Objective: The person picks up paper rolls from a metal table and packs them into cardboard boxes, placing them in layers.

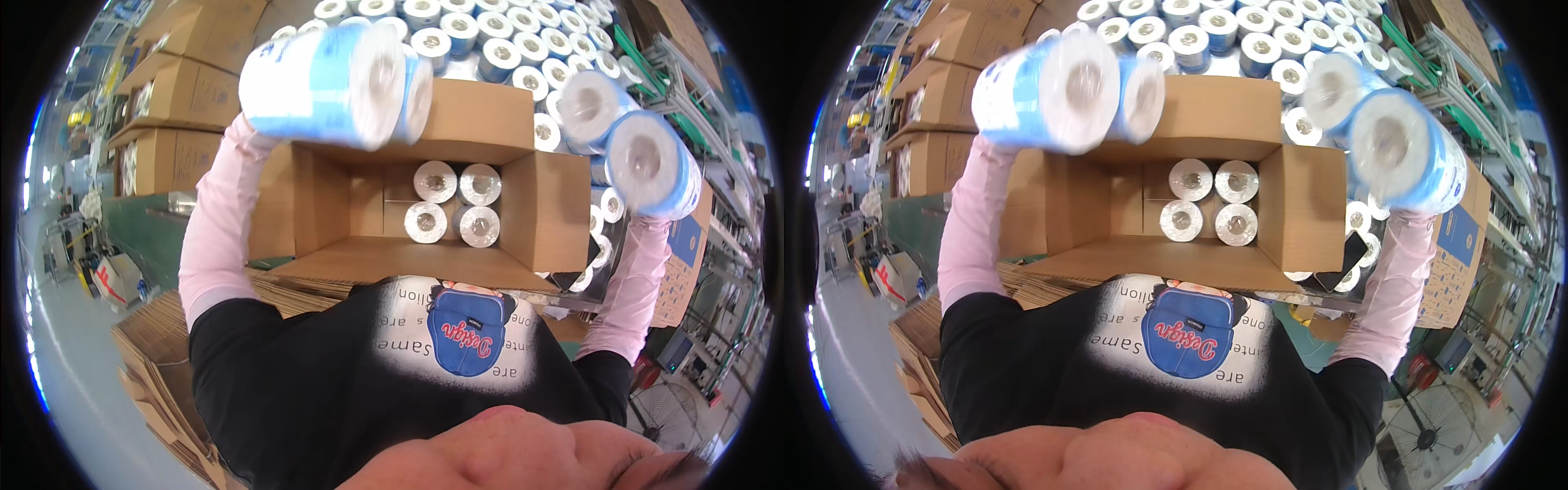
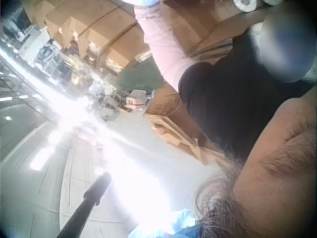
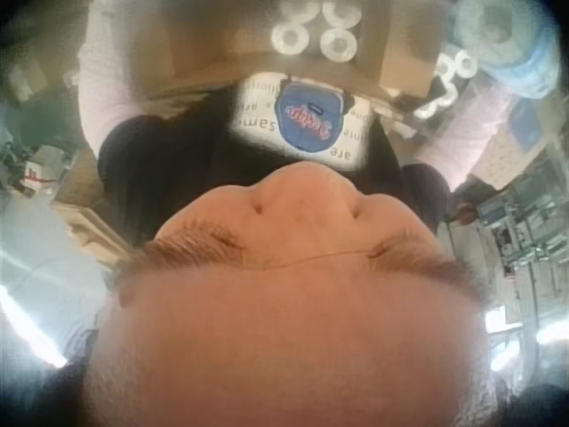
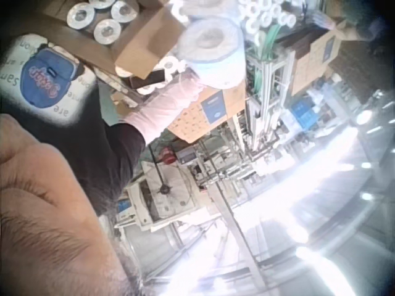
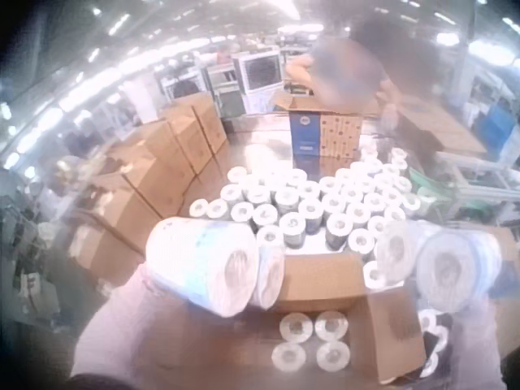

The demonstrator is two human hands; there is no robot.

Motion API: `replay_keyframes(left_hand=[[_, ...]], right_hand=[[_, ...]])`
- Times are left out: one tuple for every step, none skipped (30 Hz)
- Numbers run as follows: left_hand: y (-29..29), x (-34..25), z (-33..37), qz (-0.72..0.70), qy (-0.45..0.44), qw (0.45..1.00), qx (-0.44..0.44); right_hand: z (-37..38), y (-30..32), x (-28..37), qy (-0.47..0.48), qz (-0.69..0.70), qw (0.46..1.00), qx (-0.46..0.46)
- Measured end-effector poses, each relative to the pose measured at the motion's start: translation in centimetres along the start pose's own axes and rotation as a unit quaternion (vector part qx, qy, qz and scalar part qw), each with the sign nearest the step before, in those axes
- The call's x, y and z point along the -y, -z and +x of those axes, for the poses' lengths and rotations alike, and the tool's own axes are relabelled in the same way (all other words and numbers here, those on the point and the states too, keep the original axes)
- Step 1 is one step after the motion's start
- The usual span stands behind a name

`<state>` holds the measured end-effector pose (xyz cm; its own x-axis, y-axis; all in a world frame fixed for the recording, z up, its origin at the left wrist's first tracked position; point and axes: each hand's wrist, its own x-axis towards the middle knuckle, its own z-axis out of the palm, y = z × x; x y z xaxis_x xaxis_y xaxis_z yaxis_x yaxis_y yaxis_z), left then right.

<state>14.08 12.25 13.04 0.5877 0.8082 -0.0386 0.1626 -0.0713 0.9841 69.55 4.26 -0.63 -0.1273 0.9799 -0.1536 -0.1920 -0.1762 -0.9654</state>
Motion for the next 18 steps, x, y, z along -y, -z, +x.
replay_keyframes(left_hand=[[0.3,-1.8,-3.2,0.027,0.057,0.998,-0.005],[2.1,0.4,-7.0,-0.331,0.149,0.929,-0.066],[4.7,3.6,-8.4,-0.113,0.047,0.992,0.026],[7.1,5.0,-9.4,0.111,-0.056,0.985,0.116],[6.9,5.2,-10.4,0.062,0.098,0.989,0.093],[5.3,5.3,-11.0,-0.023,0.150,0.986,0.071],[4.3,4.9,-11.7,0.132,0.094,0.985,0.064],[3.6,4.9,-13.1,0.281,0.043,0.958,0.040],[2.7,4.6,-12.9,0.397,-0.036,0.913,0.090],[1.1,3.8,-13.3,0.462,0.035,0.877,0.130],[-0.1,4.6,-14.4,0.539,0.028,0.828,0.151],[-1.2,6.4,-15.6,0.609,0.025,0.774,0.170],[-1.6,8.0,-16.4,0.632,0.054,0.753,0.177],[-1.9,9.6,-16.8,0.653,0.082,0.730,0.186],[-1.8,11.3,-17.0,0.677,0.111,0.701,0.195],[-1.7,13.1,-16.5,0.668,0.124,0.703,0.211],[-1.6,15.1,-15.7,0.658,0.138,0.704,0.228],[-1.6,16.8,-14.8,0.649,0.147,0.703,0.250]], right_hand=[[0.9,-4.2,1.4,-0.033,-0.031,0.995,0.083],[2.1,-8.6,2.0,-0.062,-0.063,0.981,0.174],[3.2,-13.2,1.3,-0.088,-0.100,0.958,0.252],[4.1,-18.4,0.0,-0.115,-0.139,0.931,0.318],[5.6,-22.9,-3.6,-0.127,-0.172,0.905,0.368],[6.5,-26.8,-7.8,-0.125,-0.218,0.882,0.399],[7.3,-30.7,-13.1,-0.096,-0.262,0.868,0.411],[5.7,-36.7,-12.7,0.009,-0.501,0.786,0.362],[5.0,-39.5,-15.9,0.038,-0.531,0.781,0.326],[4.9,-41.2,-19.2,0.069,-0.560,0.773,0.290],[4.1,-42.6,-18.4,0.077,-0.616,0.719,0.314],[3.2,-43.6,-17.5,0.085,-0.667,0.659,0.338],[2.3,-43.6,-18.0,0.149,-0.686,0.618,0.354],[1.8,-43.4,-18.5,0.136,-0.713,0.577,0.375],[1.5,-44.0,-18.4,0.116,-0.725,0.561,0.382],[1.5,-44.3,-18.0,0.094,-0.740,0.544,0.383],[1.8,-44.3,-17.1,0.054,-0.710,0.573,0.405],[2.1,-43.9,-15.7,0.009,-0.675,0.604,0.423]])
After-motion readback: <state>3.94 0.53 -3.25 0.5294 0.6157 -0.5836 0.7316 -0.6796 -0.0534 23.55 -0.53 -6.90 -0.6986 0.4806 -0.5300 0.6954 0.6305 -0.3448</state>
